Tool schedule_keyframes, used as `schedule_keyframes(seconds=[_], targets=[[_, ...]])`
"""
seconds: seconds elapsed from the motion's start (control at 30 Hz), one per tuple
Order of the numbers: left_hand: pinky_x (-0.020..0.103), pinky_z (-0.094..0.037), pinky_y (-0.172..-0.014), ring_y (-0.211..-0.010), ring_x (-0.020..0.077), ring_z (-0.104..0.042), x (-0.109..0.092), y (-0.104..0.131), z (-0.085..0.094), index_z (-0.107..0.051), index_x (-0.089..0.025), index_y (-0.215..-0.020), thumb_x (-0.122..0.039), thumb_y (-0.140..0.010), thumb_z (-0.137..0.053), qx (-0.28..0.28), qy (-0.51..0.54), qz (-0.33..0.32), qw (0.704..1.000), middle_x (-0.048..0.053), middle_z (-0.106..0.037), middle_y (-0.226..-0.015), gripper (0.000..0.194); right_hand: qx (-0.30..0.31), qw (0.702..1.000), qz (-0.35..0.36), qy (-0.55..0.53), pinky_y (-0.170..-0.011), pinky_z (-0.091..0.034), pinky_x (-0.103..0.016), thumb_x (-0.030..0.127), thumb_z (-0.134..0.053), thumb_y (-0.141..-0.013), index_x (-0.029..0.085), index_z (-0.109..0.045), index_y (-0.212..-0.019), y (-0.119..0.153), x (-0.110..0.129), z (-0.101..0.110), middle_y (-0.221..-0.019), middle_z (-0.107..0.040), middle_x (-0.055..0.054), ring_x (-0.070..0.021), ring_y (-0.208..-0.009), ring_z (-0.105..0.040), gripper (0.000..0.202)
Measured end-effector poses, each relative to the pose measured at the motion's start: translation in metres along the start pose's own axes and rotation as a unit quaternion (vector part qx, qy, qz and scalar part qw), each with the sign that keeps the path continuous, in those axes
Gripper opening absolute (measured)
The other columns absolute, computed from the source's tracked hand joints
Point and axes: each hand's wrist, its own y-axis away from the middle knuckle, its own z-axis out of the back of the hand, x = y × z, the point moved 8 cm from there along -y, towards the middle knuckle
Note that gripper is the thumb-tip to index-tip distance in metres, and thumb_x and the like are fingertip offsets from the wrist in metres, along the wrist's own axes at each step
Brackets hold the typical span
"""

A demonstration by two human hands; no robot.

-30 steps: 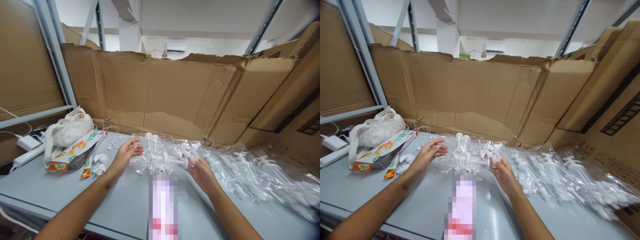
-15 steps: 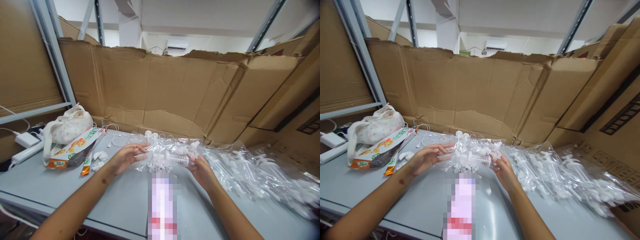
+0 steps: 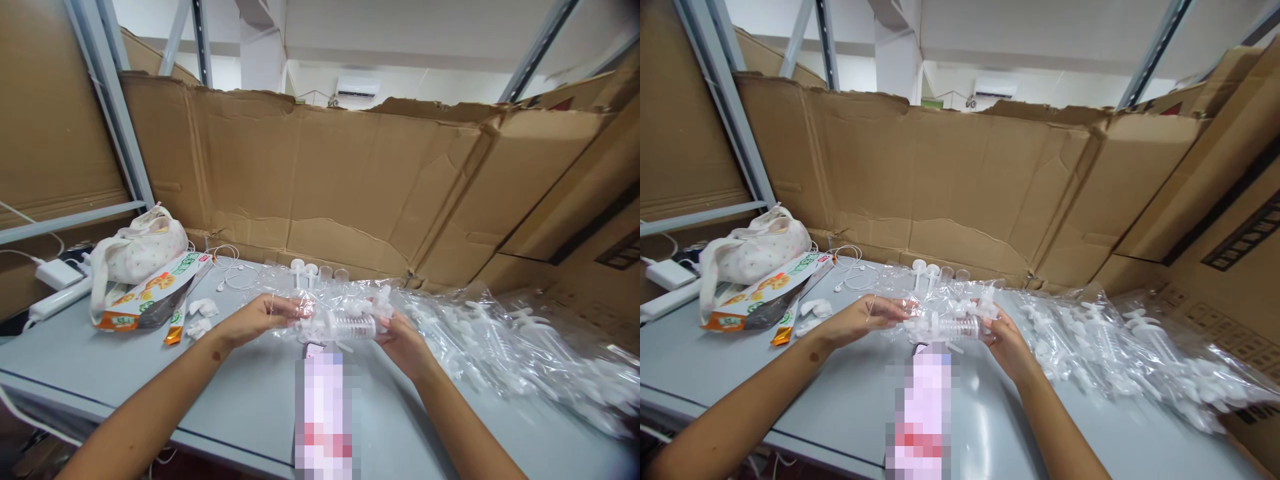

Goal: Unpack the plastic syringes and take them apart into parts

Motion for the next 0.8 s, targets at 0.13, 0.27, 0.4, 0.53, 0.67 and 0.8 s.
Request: schedule_keyframes(seconds=[0.13, 0.27, 0.4, 0.53, 0.67, 0.8], targets=[[0.042, -0.035, -0.101, -0.116, 0.0238, -0.052, 0.0, -0.001, -0.007, -0.067, -0.023, -0.105, -0.033, -0.075, -0.067, -0.008, 0.01, -0.007, 1.0, 0.008, -0.059, -0.124, 0.031, 0.009, 1.0, -0.019, 0.009, -0.076, -0.047, -0.034, 0.033, -0.067, -0.069, 0.025, -0.065, -0.104, 0.002, -0.006, -0.002, -0.097, -0.071, -0.005, -0.0242, -0.092, -0.062, 0.036], [0.041, -0.042, -0.093, -0.11, 0.0238, -0.055, 0.002, 0.0, -0.021, -0.059, -0.025, -0.117, -0.033, -0.074, -0.068, 0.044, 0.017, 0.015, 0.999, 0.009, -0.058, -0.124, 0.045, 0.023, 0.999, -0.026, 0.014, -0.074, -0.047, -0.031, 0.033, -0.068, -0.07, 0.026, -0.066, -0.103, 0.005, -0.007, -0.01, -0.098, -0.071, -0.005, -0.0221, -0.09, -0.063, 0.033], [0.039, -0.042, -0.092, -0.114, 0.0244, -0.051, 0.002, -0.001, -0.019, -0.059, -0.027, -0.117, -0.034, -0.074, -0.068, 0.032, -0.035, -0.007, 0.999, 0.008, -0.054, -0.128, 0.045, 0.034, 0.999, -0.033, 0.0, -0.079, -0.047, -0.036, 0.033, -0.069, -0.07, 0.026, -0.065, -0.105, 0.008, -0.006, -0.02, -0.102, -0.07, -0.005, -0.0237, -0.091, -0.063, 0.035], [0.039, -0.04, -0.094, -0.109, 0.0232, -0.053, 0.002, -0.001, -0.018, -0.058, -0.027, -0.117, -0.034, -0.072, -0.069, 0.034, -0.075, -0.018, 0.996, 0.007, -0.055, -0.125, 0.047, 0.047, 0.998, -0.046, -0.014, -0.08, -0.046, -0.037, 0.033, -0.071, -0.069, 0.027, -0.065, -0.104, 0.011, -0.006, -0.028, -0.099, -0.071, -0.005, -0.0237, -0.091, -0.063, 0.035], [0.039, -0.04, -0.095, -0.112, 0.0234, -0.051, 0.0, 0.0, -0.023, -0.051, -0.029, -0.126, -0.031, -0.071, -0.071, 0.047, -0.096, -0.019, 0.994, 0.008, -0.053, -0.129, 0.058, 0.057, 0.997, -0.047, -0.011, -0.082, -0.046, -0.037, 0.032, -0.07, -0.071, 0.028, -0.063, -0.108, 0.012, -0.009, -0.031, -0.106, -0.069, -0.005, -0.0232, -0.094, -0.063, 0.038], [0.04, -0.038, -0.098, -0.119, 0.0249, -0.047, 0.006, 0.002, -0.033, -0.041, -0.029, -0.134, -0.028, -0.072, -0.07, 0.084, -0.101, -0.007, 0.991, 0.008, -0.052, -0.131, 0.068, 0.098, 0.994, -0.057, -0.005, -0.082, -0.046, -0.036, 0.032, -0.068, -0.073, 0.028, -0.06, -0.115, 0.013, -0.014, -0.039, -0.112, -0.067, -0.007, -0.0234, -0.099, -0.062, 0.043]])
